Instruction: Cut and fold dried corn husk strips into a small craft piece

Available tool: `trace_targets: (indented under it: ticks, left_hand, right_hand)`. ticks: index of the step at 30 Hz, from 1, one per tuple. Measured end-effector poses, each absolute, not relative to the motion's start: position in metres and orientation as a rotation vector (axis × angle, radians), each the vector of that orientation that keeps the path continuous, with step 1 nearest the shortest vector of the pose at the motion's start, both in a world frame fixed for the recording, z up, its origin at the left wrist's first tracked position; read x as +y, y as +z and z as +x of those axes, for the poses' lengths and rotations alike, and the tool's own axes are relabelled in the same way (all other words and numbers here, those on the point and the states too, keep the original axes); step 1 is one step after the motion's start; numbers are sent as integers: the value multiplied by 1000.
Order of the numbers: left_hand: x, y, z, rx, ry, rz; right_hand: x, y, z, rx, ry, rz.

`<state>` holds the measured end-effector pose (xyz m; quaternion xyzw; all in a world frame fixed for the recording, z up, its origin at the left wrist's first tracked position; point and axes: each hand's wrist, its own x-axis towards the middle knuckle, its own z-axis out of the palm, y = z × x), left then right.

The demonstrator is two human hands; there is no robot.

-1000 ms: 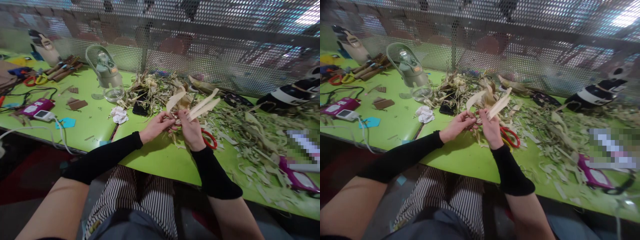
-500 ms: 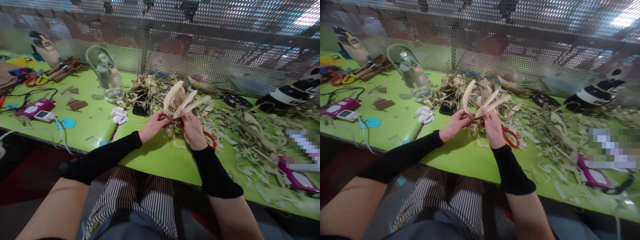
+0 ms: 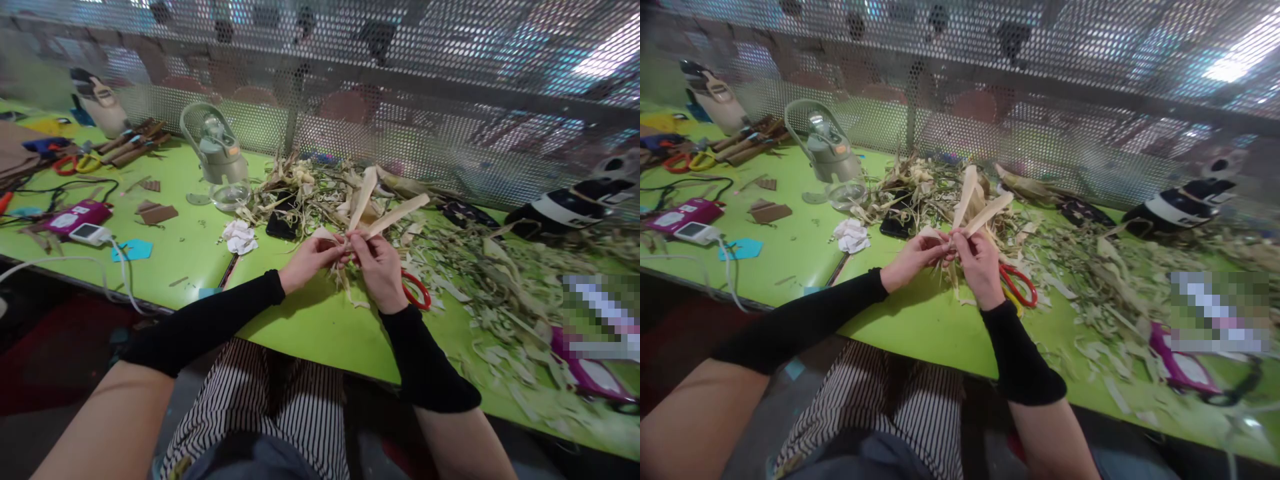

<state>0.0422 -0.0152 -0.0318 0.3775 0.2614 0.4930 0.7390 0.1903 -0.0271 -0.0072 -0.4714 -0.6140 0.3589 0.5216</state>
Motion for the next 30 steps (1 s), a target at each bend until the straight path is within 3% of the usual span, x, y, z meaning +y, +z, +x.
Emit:
trace_targets:
  ticks: [9, 13, 22, 30]
  left_hand:
    - [-24, -24, 43, 653, 1006, 945]
    - [-22, -19, 41, 754, 1168, 788]
    - [-7, -22, 34, 882, 1260, 918]
    - [-4, -32, 35, 805, 1188, 1040]
  right_hand:
    - [-21, -11, 198, -1341, 959, -1282]
    - [-20, -11, 197, -1275, 932, -1273]
    - [-23, -9, 195, -1447, 1226, -1326]
    - [-24, -7, 198, -1782, 697, -1239]
